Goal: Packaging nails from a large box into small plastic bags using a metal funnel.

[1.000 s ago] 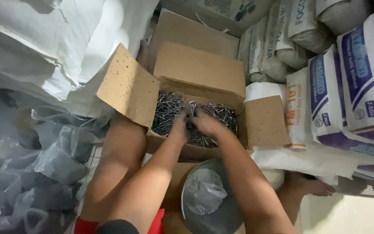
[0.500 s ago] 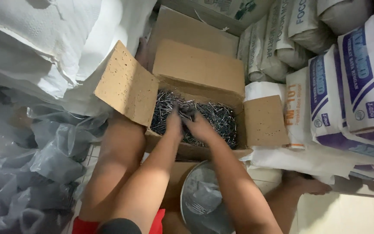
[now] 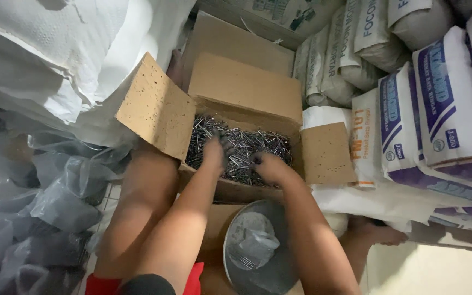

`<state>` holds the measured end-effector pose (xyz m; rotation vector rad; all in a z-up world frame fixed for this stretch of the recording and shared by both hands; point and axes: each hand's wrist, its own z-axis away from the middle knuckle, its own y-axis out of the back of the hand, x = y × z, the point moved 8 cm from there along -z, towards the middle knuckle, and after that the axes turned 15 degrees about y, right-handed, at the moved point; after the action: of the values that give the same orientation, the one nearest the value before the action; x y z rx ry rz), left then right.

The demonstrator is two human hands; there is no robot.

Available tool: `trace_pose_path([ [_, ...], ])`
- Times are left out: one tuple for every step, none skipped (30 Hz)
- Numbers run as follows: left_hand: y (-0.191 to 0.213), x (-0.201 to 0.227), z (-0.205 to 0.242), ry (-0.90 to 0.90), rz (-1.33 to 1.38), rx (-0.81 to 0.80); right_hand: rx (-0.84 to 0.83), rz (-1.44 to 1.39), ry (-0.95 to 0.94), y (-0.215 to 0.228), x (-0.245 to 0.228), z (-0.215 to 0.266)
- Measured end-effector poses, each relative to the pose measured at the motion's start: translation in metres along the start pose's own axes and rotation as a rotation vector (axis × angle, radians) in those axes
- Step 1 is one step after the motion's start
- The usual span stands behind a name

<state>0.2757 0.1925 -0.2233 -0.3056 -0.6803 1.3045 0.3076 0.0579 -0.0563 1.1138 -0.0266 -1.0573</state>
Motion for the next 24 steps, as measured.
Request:
trace_pose_path([
  [0.001, 0.003, 0.009, 0.0, -0.001, -0.002, 0.002, 0.001, -0.001, 0.002, 0.005, -0.001],
  [-0.004, 0.008, 0.018, -0.022, 0.011, -0.073, 0.037, 0.019, -0.027, 0.008, 0.012, -0.002],
  [-0.007, 0.013, 0.028, -0.044, 0.021, -0.145, 0.073, 0.038, -0.054, 0.013, 0.019, -0.003],
  [-0.009, 0.012, 0.032, -0.045, 0.023, -0.146, 0.074, 0.04, -0.054, 0.019, 0.014, -0.001],
  [-0.011, 0.013, 0.037, -0.068, -0.036, -0.126, 0.137, 0.021, -0.052, 0.029, 0.01, 0.003],
  [-0.013, 0.014, 0.043, -0.091, -0.096, -0.106, 0.201, 0.001, -0.05, 0.039, 0.005, 0.006],
  [-0.016, 0.016, 0.054, -0.091, -0.094, -0.107, 0.2, 0.003, -0.05, 0.031, 0.012, -0.007],
  [-0.024, 0.015, 0.064, -0.051, -0.115, -0.145, 0.264, -0.055, -0.042, 0.026, 0.019, -0.018],
  [-0.032, 0.013, 0.074, -0.012, -0.136, -0.184, 0.328, -0.112, -0.033, 0.021, 0.026, -0.029],
  [-0.034, 0.014, 0.081, -0.01, -0.138, -0.188, 0.332, -0.112, -0.036, 0.014, 0.018, -0.034],
  [-0.033, 0.012, 0.087, 0.038, -0.216, -0.125, 0.327, -0.102, -0.02, 0.007, 0.008, -0.039],
  [-0.029, 0.012, 0.093, 0.081, -0.289, -0.057, 0.317, -0.092, 0.002, -0.002, -0.003, -0.047],
  [-0.029, 0.006, 0.073, 0.079, -0.288, -0.057, 0.317, -0.092, 0.004, -0.012, 0.0, -0.055],
  [-0.027, -0.002, 0.053, 0.109, -0.302, -0.042, 0.298, -0.07, 0.028, -0.023, 0.001, -0.065],
  [-0.026, -0.009, 0.033, 0.138, -0.317, -0.027, 0.28, -0.048, 0.052, -0.035, 0.002, -0.075],
  [-0.019, -0.014, 0.024, 0.137, -0.316, -0.025, 0.278, -0.049, 0.054, -0.033, -0.008, -0.071],
  [-0.015, -0.018, 0.015, 0.126, -0.248, -0.083, 0.319, -0.012, 0.088, -0.027, -0.022, -0.067],
  [-0.012, -0.023, 0.006, 0.117, -0.181, -0.143, 0.361, 0.025, 0.119, -0.021, -0.034, -0.062],
  [-0.014, -0.023, 0.009, 0.118, -0.182, -0.142, 0.36, 0.024, 0.118, -0.021, -0.04, -0.057],
  [-0.012, -0.021, 0.013, 0.101, -0.211, -0.081, 0.417, 0.049, 0.178, -0.017, -0.051, -0.051],
  [-0.01, -0.019, 0.016, 0.083, -0.239, -0.019, 0.473, 0.075, 0.238, -0.013, -0.062, -0.045],
  [-0.013, -0.018, 0.019, 0.083, -0.238, -0.019, 0.472, 0.076, 0.239, -0.012, -0.061, -0.043],
  [-0.016, -0.018, 0.022, 0.105, -0.163, -0.037, 0.472, 0.127, 0.244, -0.01, -0.061, -0.041],
  [-0.017, -0.02, 0.026, 0.129, -0.086, -0.052, 0.468, 0.178, 0.25, -0.011, -0.061, -0.039],
])
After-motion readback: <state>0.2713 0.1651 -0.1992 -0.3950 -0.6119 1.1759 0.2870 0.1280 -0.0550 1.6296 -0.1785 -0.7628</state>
